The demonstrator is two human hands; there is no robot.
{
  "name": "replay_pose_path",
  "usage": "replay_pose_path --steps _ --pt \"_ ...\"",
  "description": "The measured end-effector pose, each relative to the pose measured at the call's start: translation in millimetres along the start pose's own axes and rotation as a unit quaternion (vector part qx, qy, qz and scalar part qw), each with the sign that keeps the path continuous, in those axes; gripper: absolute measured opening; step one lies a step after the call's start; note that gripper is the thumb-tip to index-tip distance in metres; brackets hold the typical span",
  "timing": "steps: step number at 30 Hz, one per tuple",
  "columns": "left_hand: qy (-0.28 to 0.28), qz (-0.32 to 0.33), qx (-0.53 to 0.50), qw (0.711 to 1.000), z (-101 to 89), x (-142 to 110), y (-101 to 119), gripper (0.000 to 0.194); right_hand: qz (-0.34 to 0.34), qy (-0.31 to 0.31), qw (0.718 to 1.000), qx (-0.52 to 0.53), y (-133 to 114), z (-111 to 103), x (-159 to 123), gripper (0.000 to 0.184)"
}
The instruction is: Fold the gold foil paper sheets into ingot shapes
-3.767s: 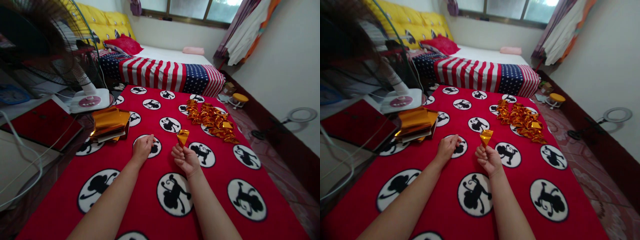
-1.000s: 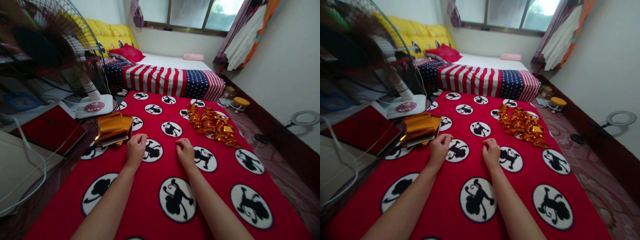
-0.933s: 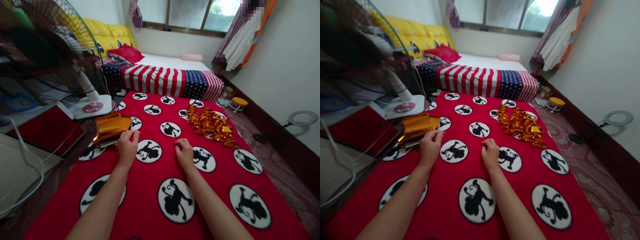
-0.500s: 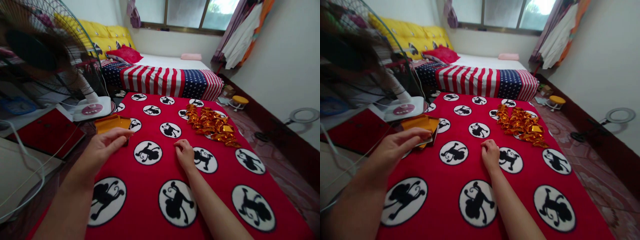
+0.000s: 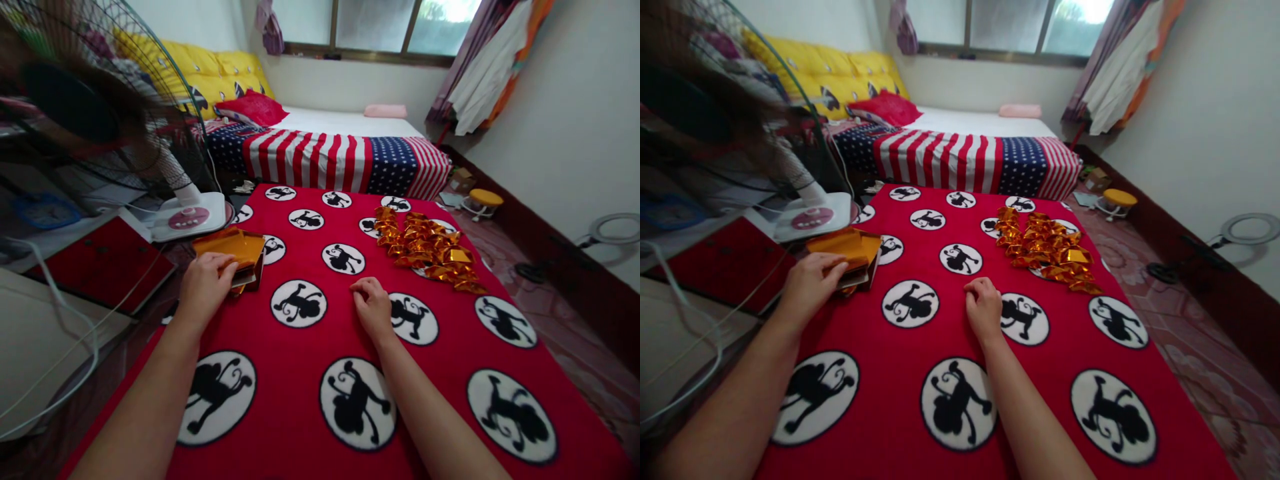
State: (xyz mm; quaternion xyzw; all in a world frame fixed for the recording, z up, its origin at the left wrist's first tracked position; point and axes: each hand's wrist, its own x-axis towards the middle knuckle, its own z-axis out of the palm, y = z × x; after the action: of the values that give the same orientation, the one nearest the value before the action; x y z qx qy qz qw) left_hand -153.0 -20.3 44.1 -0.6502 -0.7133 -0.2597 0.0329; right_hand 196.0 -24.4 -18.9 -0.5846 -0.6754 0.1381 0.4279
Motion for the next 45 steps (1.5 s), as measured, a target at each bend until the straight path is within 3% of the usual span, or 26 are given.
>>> replay_pose_path --steps 4,10,21,28,35,38,41,43,45 --pt "-0.055 0.044 0.001 0.997 23.2 -4.2 -31.9 0.044 0.001 -0.003 1.0 0.0 -0.3 0.1 0.4 0.019" --pt "-0.005 0.048 -0.019 0.999 36.5 -19.9 -35.0 0.037 0.0 -0.001 1.0 0.005 1.7 1.4 0.3 0.019" --pt "0.088 -0.018 -0.019 0.996 34.3 -20.8 -34.5 0.027 0.002 -0.003 1.0 0.003 3.4 2.3 -0.1 0.018" --pt "0.078 -0.046 -0.024 0.996 27.0 -13.6 -33.0 0.027 0.002 -0.001 1.0 0.005 2.6 2.2 0.2 0.019" --pt "0.061 -0.069 0.069 0.993 20.0 -12.3 -26.8 0.033 0.003 -0.001 1.0 0.003 1.1 0.8 -0.2 0.018" --pt "0.085 -0.051 0.04 0.994 9.2 -14.4 -10.0 0.033 0.004 0.002 1.0 0.001 2.1 1.4 -0.2 0.018" --pt "0.094 0.02 -0.012 0.995 -2.6 -24.2 29.3 0.032 0.004 -0.002 1.0 0.005 1.1 1.3 -0.6 0.016" --pt "0.066 0.092 -0.06 0.992 -3.1 -35.1 63.5 0.03 -0.003 -0.009 1.0 0.025 -2.8 -0.1 -2.0 0.013" --pt "-0.004 0.158 -0.076 0.985 4.9 -47.3 96.0 0.027 -0.03 -0.018 0.997 0.064 -9.4 -2.9 -4.7 0.026"
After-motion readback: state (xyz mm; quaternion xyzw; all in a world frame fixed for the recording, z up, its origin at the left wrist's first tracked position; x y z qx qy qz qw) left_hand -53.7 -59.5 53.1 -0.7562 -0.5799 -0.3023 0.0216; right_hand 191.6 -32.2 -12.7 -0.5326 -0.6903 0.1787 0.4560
